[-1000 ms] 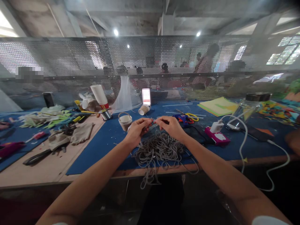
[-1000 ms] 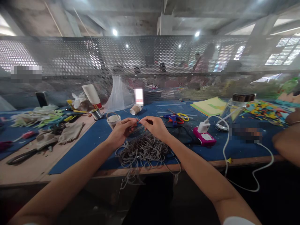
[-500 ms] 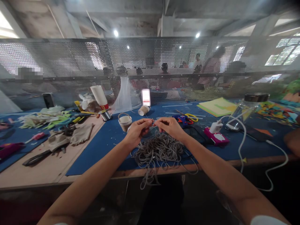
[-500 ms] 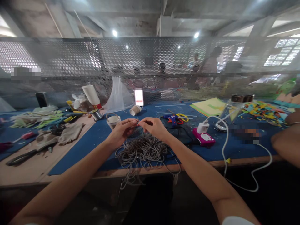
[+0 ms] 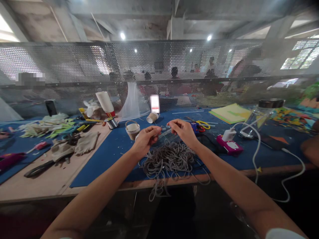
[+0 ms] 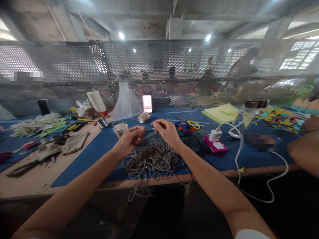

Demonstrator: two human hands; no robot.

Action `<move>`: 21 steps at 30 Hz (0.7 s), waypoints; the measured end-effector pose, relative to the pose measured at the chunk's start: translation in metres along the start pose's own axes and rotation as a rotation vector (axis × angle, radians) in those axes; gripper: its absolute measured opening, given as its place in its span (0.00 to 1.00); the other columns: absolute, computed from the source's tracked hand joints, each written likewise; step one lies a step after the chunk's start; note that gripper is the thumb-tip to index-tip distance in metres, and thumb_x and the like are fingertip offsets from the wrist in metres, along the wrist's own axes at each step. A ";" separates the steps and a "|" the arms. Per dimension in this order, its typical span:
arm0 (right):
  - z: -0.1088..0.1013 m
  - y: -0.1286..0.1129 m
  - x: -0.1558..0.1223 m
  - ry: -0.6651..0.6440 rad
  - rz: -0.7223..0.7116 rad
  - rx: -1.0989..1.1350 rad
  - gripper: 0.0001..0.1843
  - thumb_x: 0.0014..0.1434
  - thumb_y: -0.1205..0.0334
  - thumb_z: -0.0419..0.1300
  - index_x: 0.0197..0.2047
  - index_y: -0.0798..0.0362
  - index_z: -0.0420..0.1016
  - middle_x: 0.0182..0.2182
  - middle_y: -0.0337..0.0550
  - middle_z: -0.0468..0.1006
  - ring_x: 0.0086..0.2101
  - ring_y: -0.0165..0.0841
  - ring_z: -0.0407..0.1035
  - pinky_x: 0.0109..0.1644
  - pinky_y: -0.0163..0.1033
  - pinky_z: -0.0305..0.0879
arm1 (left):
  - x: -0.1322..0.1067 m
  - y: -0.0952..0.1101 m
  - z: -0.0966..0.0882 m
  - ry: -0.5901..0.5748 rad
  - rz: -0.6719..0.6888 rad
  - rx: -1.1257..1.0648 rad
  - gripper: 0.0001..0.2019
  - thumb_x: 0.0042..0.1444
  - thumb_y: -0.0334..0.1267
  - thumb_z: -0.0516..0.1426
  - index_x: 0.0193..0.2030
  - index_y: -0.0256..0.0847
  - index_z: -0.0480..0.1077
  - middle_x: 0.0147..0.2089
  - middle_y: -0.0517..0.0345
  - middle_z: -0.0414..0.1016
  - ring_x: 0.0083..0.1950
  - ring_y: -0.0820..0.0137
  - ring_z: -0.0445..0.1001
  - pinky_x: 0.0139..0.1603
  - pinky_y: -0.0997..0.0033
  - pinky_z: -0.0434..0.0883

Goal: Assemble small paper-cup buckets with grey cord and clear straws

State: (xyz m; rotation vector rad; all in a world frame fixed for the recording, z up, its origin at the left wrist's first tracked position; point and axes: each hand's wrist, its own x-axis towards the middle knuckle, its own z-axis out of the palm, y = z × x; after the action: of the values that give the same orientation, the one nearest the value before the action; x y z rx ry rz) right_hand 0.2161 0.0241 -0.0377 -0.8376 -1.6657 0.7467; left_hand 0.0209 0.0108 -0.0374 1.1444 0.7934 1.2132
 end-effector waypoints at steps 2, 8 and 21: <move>0.000 0.001 0.001 0.004 -0.006 0.006 0.16 0.63 0.49 0.57 0.41 0.52 0.77 0.27 0.40 0.76 0.30 0.31 0.70 0.38 0.36 0.67 | 0.000 0.000 0.000 0.005 -0.002 -0.004 0.12 0.47 0.41 0.69 0.33 0.37 0.75 0.29 0.62 0.70 0.22 0.83 0.60 0.19 0.80 0.51; -0.002 0.009 0.005 0.087 -0.052 -0.115 0.14 0.63 0.52 0.56 0.42 0.52 0.78 0.38 0.45 0.81 0.39 0.35 0.74 0.46 0.39 0.68 | 0.000 0.002 0.001 -0.033 0.024 -0.016 0.11 0.48 0.40 0.68 0.34 0.36 0.75 0.29 0.62 0.69 0.22 0.82 0.60 0.20 0.80 0.52; -0.081 0.047 0.055 0.231 0.157 -1.099 0.15 0.66 0.60 0.50 0.47 0.52 0.77 0.46 0.51 0.79 0.45 0.40 0.73 0.50 0.42 0.66 | -0.002 0.007 -0.001 -0.041 0.036 -0.060 0.12 0.46 0.40 0.68 0.32 0.34 0.75 0.30 0.60 0.70 0.23 0.82 0.61 0.20 0.79 0.54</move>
State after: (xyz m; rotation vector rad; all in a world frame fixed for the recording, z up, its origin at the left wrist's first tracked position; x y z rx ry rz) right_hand 0.2925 0.1013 -0.0288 -1.7385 -1.7553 -0.2580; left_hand 0.0173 0.0093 -0.0311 1.1351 0.7041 1.2314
